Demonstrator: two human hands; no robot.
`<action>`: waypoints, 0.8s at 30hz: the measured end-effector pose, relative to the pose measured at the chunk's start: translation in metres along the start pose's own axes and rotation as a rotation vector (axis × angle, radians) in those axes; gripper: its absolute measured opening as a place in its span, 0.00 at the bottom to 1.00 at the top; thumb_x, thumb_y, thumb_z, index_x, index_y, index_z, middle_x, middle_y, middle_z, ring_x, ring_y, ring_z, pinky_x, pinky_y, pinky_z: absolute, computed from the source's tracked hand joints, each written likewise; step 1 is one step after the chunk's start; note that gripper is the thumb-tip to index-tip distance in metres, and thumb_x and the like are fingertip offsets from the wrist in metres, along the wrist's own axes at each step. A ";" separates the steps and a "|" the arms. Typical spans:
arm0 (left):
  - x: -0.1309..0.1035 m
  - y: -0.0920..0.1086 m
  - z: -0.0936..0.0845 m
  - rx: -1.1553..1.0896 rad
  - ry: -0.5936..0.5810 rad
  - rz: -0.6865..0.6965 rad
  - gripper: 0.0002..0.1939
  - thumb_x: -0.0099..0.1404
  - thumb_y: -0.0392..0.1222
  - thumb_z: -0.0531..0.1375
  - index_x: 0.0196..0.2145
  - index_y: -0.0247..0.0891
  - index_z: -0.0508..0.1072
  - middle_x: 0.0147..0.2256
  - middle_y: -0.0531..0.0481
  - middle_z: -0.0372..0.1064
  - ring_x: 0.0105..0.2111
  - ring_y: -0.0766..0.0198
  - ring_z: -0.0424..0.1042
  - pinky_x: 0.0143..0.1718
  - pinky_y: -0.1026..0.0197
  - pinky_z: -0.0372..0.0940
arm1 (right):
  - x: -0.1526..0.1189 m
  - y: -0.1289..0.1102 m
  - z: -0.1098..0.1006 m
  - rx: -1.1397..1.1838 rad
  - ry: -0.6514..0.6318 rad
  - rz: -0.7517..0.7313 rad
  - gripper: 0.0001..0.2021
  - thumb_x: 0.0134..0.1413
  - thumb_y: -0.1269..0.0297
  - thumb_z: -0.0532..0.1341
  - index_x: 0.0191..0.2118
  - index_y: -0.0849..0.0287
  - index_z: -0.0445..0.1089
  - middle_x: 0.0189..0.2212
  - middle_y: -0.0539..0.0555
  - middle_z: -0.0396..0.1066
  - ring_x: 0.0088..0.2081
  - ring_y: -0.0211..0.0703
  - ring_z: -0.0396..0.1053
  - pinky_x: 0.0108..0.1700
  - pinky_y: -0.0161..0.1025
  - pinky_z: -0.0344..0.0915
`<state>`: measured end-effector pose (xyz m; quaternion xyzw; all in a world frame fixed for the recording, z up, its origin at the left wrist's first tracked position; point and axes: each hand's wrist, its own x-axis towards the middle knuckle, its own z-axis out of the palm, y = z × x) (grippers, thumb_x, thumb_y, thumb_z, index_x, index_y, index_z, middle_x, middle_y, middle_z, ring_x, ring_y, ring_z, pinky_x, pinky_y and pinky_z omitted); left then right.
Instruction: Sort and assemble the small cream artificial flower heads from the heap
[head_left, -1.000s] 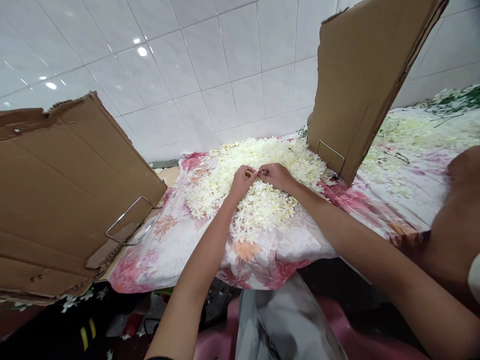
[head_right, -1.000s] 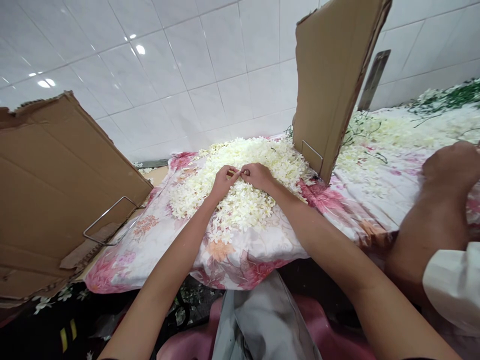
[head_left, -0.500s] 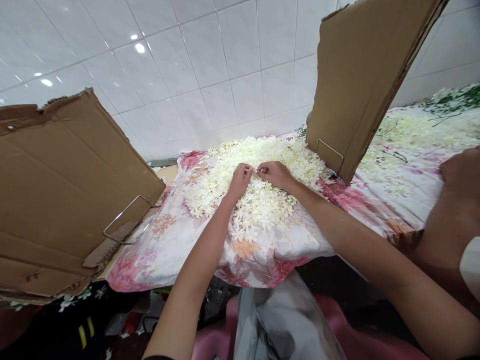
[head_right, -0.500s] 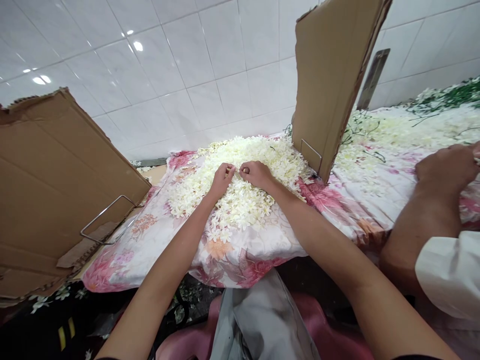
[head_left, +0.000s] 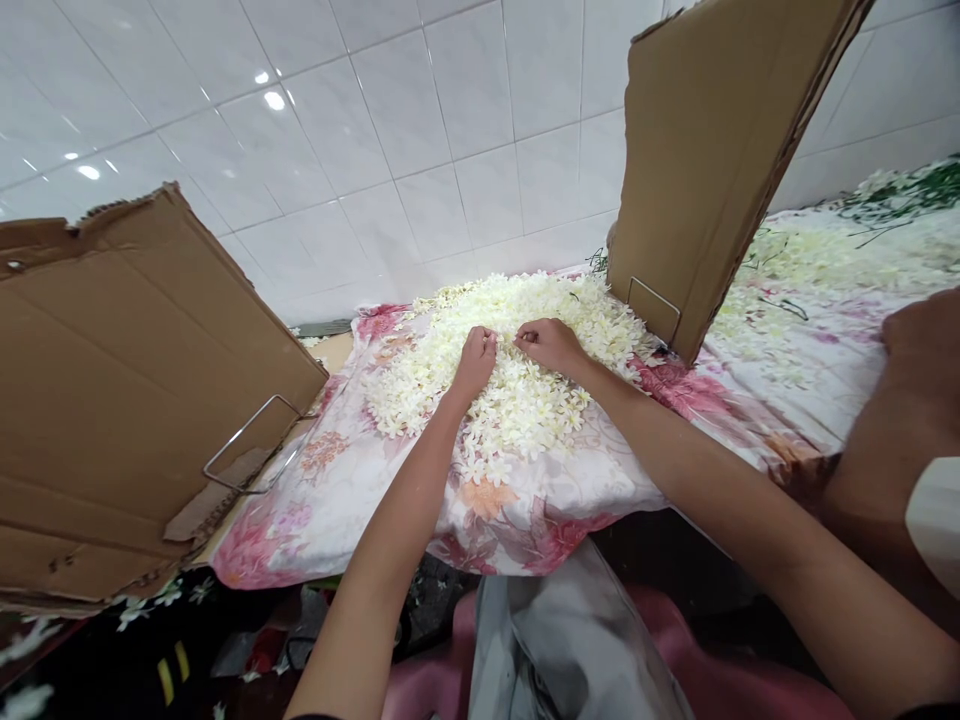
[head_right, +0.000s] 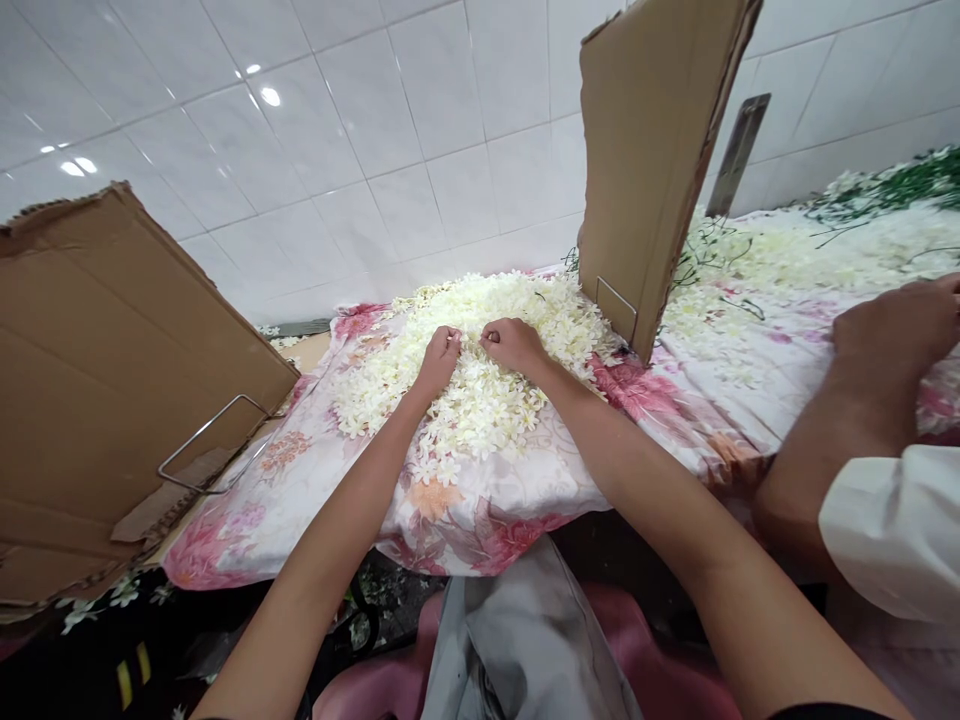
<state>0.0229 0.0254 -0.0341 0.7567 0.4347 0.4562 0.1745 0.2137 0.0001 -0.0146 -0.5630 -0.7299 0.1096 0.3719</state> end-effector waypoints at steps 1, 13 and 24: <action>0.000 0.000 0.000 -0.002 -0.003 -0.011 0.08 0.76 0.38 0.53 0.35 0.42 0.64 0.35 0.49 0.65 0.39 0.59 0.68 0.49 0.56 0.64 | 0.000 0.000 0.000 0.000 0.000 -0.001 0.09 0.58 0.61 0.65 0.38 0.55 0.83 0.33 0.52 0.81 0.34 0.45 0.73 0.34 0.37 0.58; -0.003 0.006 0.001 -0.036 -0.055 -0.008 0.04 0.73 0.38 0.58 0.37 0.40 0.68 0.44 0.46 0.68 0.38 0.63 0.70 0.42 0.59 0.68 | -0.001 0.002 0.002 0.083 -0.058 -0.115 0.14 0.59 0.52 0.64 0.33 0.58 0.80 0.30 0.52 0.79 0.33 0.43 0.71 0.33 0.37 0.56; 0.000 0.002 0.000 -0.004 -0.053 0.006 0.06 0.73 0.36 0.57 0.35 0.41 0.68 0.40 0.47 0.71 0.39 0.61 0.70 0.45 0.57 0.66 | 0.006 0.011 0.009 0.060 -0.047 -0.096 0.15 0.62 0.55 0.59 0.30 0.57 0.75 0.25 0.51 0.73 0.29 0.42 0.67 0.32 0.37 0.55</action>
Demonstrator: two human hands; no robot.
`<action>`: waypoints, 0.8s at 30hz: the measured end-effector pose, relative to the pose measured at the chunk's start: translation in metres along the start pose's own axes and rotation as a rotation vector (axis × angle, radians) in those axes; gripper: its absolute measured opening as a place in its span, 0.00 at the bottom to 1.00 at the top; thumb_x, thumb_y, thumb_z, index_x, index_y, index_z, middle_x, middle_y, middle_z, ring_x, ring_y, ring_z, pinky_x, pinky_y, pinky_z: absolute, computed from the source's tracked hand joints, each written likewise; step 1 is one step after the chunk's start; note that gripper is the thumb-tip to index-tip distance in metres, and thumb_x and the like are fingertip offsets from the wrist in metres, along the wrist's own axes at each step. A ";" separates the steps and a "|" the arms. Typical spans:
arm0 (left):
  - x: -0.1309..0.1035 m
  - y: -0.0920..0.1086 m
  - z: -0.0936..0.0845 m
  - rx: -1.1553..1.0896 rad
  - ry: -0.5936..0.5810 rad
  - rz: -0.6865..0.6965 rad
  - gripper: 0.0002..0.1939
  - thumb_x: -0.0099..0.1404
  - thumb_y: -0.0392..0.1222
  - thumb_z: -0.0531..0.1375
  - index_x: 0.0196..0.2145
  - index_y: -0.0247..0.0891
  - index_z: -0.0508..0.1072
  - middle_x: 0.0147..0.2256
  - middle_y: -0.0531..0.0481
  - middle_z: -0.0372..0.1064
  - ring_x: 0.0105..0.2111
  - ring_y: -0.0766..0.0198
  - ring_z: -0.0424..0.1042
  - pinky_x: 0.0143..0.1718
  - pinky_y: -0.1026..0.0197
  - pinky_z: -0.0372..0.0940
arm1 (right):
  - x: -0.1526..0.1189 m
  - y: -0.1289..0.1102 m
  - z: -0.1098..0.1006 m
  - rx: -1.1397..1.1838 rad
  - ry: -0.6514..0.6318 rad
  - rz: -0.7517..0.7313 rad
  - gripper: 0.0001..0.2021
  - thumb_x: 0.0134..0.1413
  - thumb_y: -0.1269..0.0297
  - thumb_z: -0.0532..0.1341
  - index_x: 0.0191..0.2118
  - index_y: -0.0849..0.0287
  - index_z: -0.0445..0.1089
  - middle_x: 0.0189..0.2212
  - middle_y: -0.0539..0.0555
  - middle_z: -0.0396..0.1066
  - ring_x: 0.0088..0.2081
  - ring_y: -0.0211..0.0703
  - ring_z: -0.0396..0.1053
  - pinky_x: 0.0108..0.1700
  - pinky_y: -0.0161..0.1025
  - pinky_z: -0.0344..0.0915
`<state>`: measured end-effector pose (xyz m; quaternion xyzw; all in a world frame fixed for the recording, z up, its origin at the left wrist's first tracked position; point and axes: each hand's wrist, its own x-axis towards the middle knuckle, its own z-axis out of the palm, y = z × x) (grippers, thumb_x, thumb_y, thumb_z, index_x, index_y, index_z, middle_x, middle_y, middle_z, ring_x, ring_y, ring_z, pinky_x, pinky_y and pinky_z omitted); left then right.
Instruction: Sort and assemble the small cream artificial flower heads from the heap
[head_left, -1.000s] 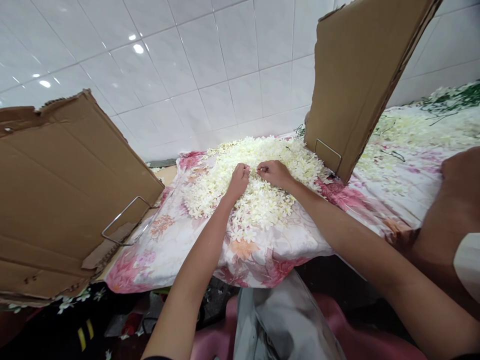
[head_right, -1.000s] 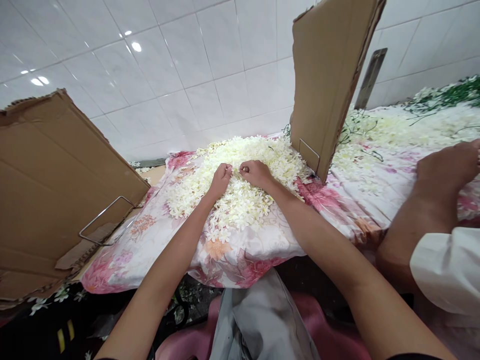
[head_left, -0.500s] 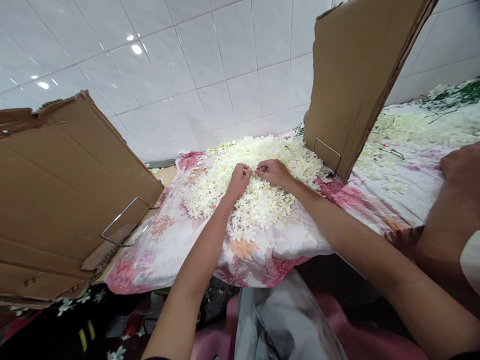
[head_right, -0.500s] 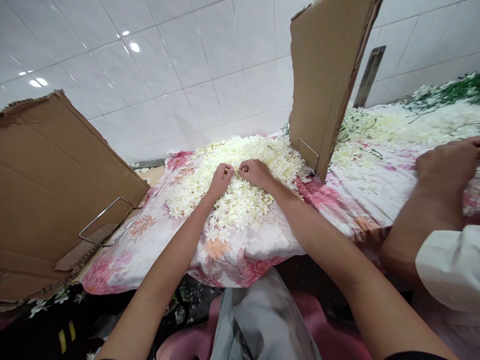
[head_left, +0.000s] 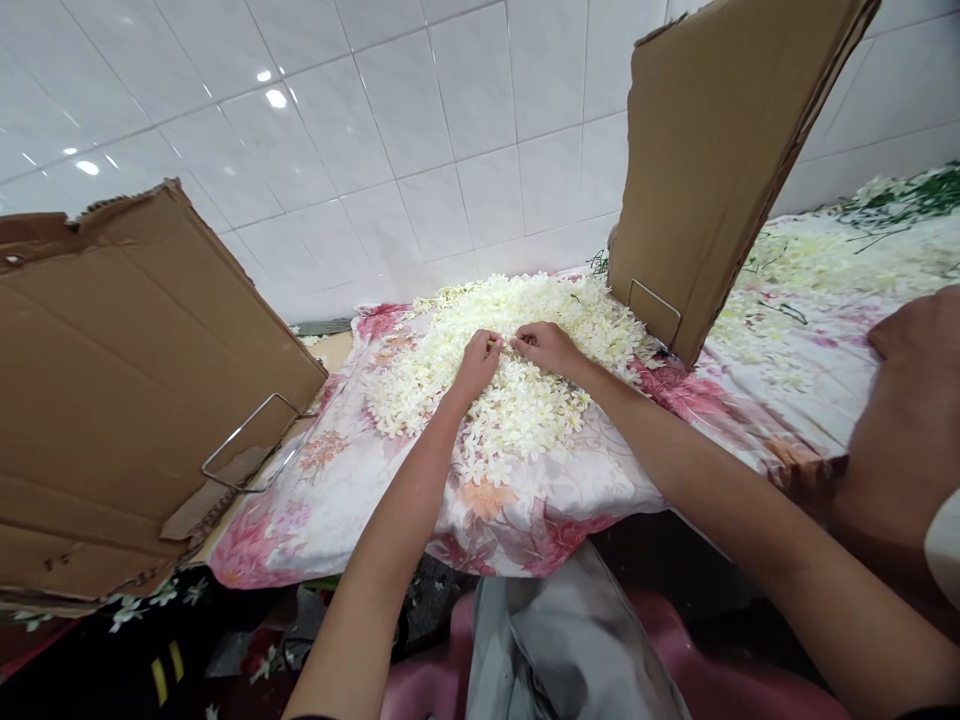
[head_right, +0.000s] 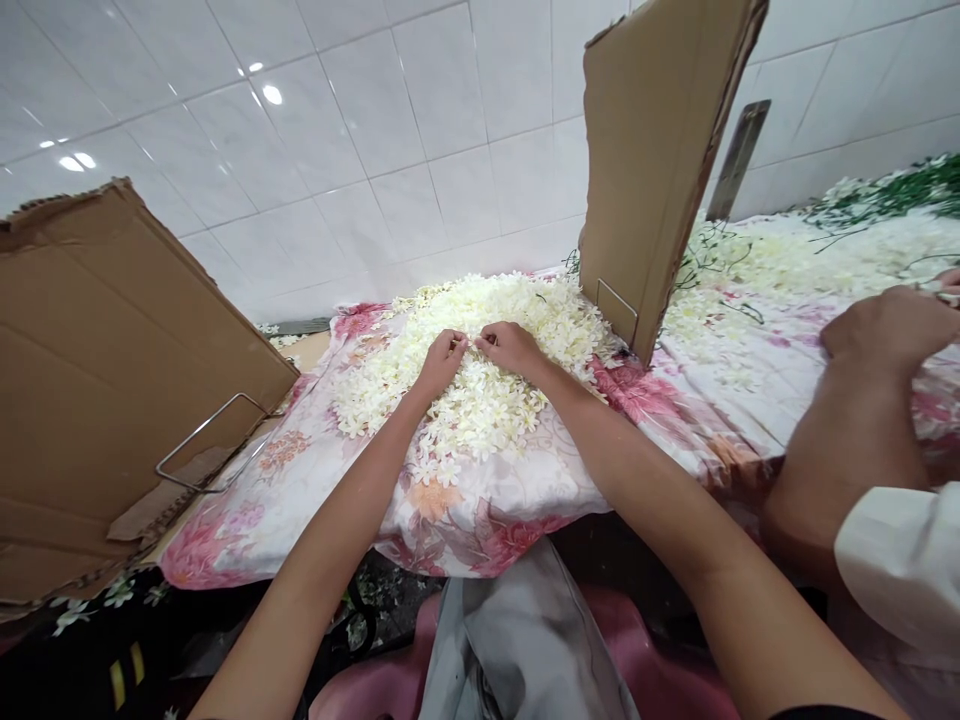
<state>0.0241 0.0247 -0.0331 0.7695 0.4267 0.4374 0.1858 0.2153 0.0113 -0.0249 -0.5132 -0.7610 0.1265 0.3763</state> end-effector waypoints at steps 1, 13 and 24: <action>0.000 0.000 0.000 0.000 0.002 -0.010 0.07 0.73 0.36 0.57 0.34 0.41 0.67 0.39 0.48 0.71 0.38 0.60 0.70 0.45 0.57 0.66 | 0.000 0.001 0.000 0.003 0.003 0.005 0.14 0.61 0.55 0.59 0.29 0.57 0.74 0.25 0.51 0.73 0.29 0.42 0.66 0.32 0.37 0.55; -0.002 0.001 -0.002 -0.019 0.067 -0.047 0.08 0.74 0.38 0.55 0.34 0.41 0.65 0.34 0.51 0.67 0.32 0.63 0.70 0.41 0.57 0.66 | -0.001 0.003 -0.002 0.072 0.084 0.028 0.16 0.59 0.54 0.58 0.24 0.57 0.68 0.21 0.50 0.67 0.27 0.41 0.64 0.32 0.38 0.56; -0.003 0.005 -0.002 0.040 0.140 -0.035 0.06 0.68 0.32 0.60 0.35 0.40 0.66 0.41 0.47 0.67 0.34 0.64 0.71 0.41 0.58 0.67 | 0.000 0.008 0.000 0.181 0.171 -0.016 0.18 0.60 0.50 0.58 0.27 0.57 0.71 0.21 0.50 0.68 0.27 0.42 0.64 0.32 0.38 0.56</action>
